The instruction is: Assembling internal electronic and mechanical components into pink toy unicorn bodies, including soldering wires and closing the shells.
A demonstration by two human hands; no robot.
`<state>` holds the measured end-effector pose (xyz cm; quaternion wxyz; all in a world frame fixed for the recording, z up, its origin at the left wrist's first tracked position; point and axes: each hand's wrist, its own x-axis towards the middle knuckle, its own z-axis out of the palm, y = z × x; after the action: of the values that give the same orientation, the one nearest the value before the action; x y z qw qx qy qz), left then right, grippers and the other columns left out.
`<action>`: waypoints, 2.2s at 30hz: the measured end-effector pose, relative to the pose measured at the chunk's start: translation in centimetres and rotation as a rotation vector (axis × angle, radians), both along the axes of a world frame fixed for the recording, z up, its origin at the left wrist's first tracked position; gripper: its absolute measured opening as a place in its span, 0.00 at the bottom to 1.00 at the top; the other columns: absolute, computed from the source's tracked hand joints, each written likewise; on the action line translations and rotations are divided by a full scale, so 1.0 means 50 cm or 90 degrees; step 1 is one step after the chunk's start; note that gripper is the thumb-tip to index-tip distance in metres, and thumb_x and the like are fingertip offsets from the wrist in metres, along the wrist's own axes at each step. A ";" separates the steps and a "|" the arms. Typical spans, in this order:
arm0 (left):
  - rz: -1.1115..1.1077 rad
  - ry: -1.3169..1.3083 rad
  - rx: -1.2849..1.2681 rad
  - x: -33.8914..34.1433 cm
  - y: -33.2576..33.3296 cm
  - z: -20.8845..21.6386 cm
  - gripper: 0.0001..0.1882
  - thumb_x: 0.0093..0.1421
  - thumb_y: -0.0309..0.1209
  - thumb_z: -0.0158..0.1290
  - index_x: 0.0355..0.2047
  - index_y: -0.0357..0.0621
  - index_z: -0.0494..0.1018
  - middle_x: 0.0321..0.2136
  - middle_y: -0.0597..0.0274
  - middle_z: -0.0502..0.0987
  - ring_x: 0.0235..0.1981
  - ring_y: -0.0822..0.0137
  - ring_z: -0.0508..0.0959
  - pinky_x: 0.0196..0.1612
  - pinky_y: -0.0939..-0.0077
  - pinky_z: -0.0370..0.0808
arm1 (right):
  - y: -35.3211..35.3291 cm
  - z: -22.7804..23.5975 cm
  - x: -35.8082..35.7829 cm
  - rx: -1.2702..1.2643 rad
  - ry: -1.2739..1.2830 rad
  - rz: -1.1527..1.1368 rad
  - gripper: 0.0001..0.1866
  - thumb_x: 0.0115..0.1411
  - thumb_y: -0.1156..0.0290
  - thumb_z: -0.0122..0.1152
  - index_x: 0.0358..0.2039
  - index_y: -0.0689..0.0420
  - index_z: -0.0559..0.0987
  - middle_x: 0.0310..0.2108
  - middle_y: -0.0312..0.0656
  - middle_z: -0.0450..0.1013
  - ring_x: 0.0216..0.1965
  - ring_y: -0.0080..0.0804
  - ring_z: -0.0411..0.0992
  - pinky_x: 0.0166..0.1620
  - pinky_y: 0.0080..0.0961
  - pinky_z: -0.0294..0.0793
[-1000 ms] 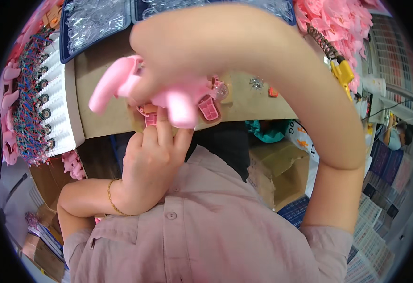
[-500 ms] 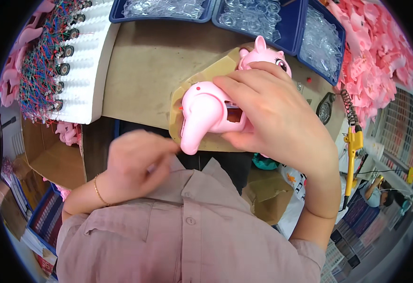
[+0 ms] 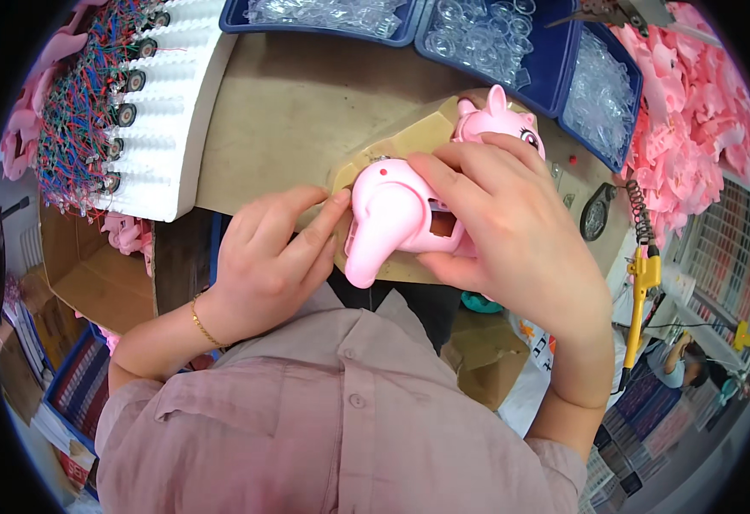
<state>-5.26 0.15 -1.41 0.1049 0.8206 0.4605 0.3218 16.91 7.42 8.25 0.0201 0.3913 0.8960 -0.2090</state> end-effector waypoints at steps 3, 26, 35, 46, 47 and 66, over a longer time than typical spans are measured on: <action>-0.004 0.001 0.003 -0.003 -0.001 -0.001 0.23 0.45 0.28 0.56 0.45 0.41 0.74 0.38 0.62 0.72 0.34 0.66 0.73 0.35 0.73 0.70 | 0.000 0.001 -0.002 -0.011 -0.002 0.007 0.37 0.31 0.68 0.69 0.49 0.57 0.74 0.46 0.44 0.70 0.51 0.48 0.64 0.57 0.38 0.61; -0.322 0.206 -0.212 0.107 0.142 0.167 0.40 0.45 0.37 0.63 0.60 0.50 0.62 0.40 0.57 0.76 0.35 0.58 0.78 0.35 0.70 0.75 | -0.158 0.021 0.116 -0.357 0.266 -0.522 0.10 0.61 0.70 0.55 0.39 0.64 0.75 0.25 0.41 0.74 0.26 0.25 0.73 0.29 0.21 0.73; -0.274 0.236 -0.173 0.124 0.144 0.176 0.32 0.44 0.35 0.62 0.53 0.50 0.70 0.42 0.57 0.76 0.38 0.59 0.79 0.37 0.71 0.76 | -0.203 -0.052 0.023 -0.744 0.709 -0.708 0.12 0.67 0.66 0.48 0.35 0.63 0.73 0.20 0.37 0.72 0.20 0.19 0.68 0.25 0.16 0.68; -0.320 0.239 -0.206 0.118 0.157 0.178 0.28 0.44 0.36 0.62 0.48 0.44 0.73 0.39 0.56 0.77 0.35 0.60 0.79 0.33 0.71 0.76 | 0.053 -0.058 0.068 0.257 0.356 -0.288 0.10 0.58 0.68 0.57 0.32 0.62 0.78 0.21 0.37 0.72 0.22 0.27 0.70 0.27 0.22 0.68; -0.321 0.229 -0.198 0.117 0.157 0.173 0.27 0.45 0.37 0.61 0.48 0.44 0.73 0.38 0.55 0.77 0.35 0.61 0.80 0.33 0.72 0.76 | 0.075 -0.084 0.062 0.199 0.336 -0.305 0.09 0.57 0.68 0.58 0.31 0.61 0.77 0.22 0.39 0.72 0.22 0.30 0.70 0.28 0.23 0.68; -0.245 0.146 -0.282 0.122 0.157 0.159 0.32 0.48 0.47 0.61 0.48 0.38 0.70 0.34 0.58 0.73 0.34 0.57 0.75 0.37 0.66 0.73 | 0.002 -0.088 0.125 -0.094 0.424 -0.662 0.14 0.60 0.66 0.55 0.38 0.66 0.77 0.27 0.40 0.70 0.31 0.22 0.69 0.35 0.21 0.69</action>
<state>0.85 8.02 6.53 0.2872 0.8807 0.3647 0.0938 23.17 7.51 3.85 -0.3377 0.6879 0.5298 -0.3633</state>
